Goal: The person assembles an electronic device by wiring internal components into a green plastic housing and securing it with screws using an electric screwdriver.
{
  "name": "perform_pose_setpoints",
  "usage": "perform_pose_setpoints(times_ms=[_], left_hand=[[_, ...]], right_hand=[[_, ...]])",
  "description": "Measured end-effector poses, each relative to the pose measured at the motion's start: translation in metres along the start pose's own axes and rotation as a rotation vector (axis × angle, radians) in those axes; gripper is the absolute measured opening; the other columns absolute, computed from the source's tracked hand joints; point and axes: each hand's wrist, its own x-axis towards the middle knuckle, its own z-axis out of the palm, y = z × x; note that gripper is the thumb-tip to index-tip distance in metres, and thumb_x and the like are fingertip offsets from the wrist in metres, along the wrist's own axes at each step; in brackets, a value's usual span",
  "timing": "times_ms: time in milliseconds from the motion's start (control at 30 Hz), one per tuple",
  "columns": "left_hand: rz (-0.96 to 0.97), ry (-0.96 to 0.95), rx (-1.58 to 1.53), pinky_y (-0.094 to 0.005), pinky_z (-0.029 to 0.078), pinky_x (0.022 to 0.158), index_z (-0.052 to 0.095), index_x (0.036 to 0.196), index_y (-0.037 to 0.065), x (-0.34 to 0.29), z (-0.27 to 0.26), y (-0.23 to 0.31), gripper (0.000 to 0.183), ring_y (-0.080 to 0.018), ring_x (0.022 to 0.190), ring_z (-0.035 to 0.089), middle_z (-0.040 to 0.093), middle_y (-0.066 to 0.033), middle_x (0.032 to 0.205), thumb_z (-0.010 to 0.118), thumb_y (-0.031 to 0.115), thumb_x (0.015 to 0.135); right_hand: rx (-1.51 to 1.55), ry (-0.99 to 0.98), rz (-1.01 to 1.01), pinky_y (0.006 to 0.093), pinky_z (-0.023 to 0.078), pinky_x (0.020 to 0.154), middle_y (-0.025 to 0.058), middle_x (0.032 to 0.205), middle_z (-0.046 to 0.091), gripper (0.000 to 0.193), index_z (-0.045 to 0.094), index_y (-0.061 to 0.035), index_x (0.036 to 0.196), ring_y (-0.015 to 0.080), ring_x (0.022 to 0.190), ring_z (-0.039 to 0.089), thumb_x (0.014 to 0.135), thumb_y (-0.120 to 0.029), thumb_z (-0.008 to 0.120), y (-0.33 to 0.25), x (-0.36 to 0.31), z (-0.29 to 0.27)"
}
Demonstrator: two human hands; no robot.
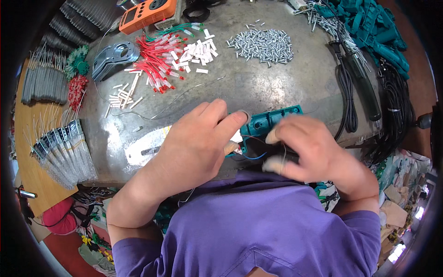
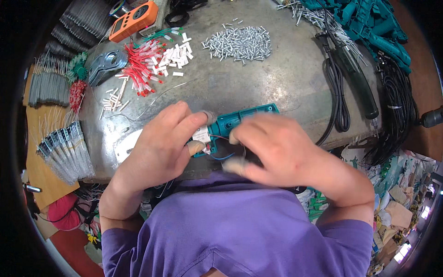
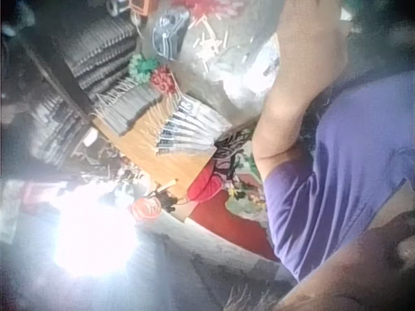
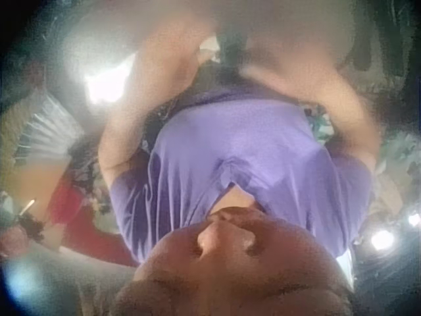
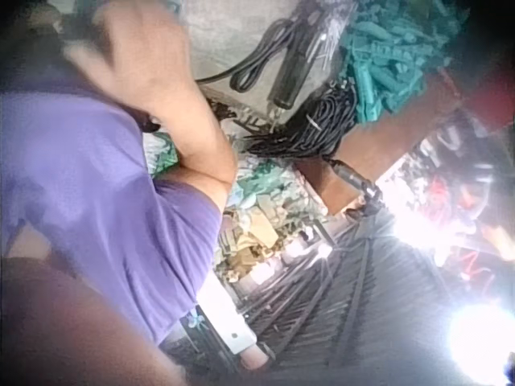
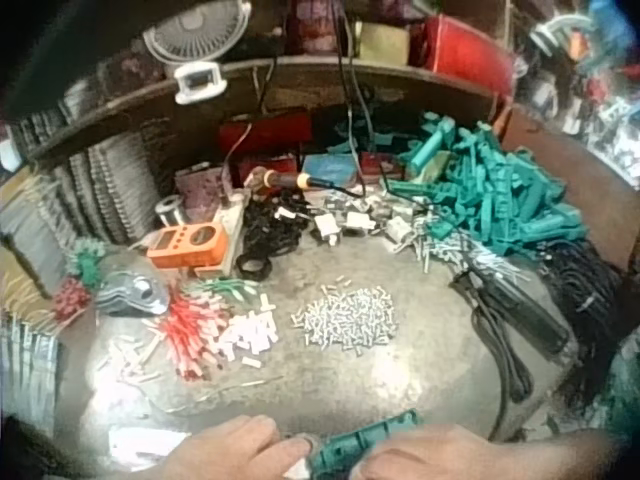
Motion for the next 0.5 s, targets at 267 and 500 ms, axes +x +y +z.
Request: perform_pose_setpoints(times_ms=[267, 500], left_hand=[[-0.030, 0.057, -0.041, -0.0403, 0.046, 0.068, 0.060, 0.105, 0.004, -0.001, 0.005, 0.008, 0.036, -0.0306, 0.081, 0.056, 0.048, -0.0120, 0.089, 0.074, 0.008, 0.071], [-0.068, 0.075, 0.036, -0.0395, 0.046, 0.063, 0.062, 0.107, 0.008, 0.000, 0.009, 0.020, 0.047, -0.0304, 0.074, 0.055, 0.049, -0.0107, 0.087, 0.082, 0.019, 0.066]], right_hand=[[-0.063, -0.123, 0.182, 0.0450, 0.052, 0.066, 0.0154, 0.088, 0.059, 0.040, 0.049, -0.0009, 0.112, 0.0369, 0.079, 0.063, 0.077, -0.008, 0.068, -0.006, -0.028, 0.004], [-0.081, 0.024, 0.177, 0.0432, 0.052, 0.067, 0.0138, 0.090, 0.059, 0.028, 0.058, -0.0029, 0.105, 0.0360, 0.079, 0.062, 0.078, 0.002, 0.062, 0.008, 0.002, -0.015]])
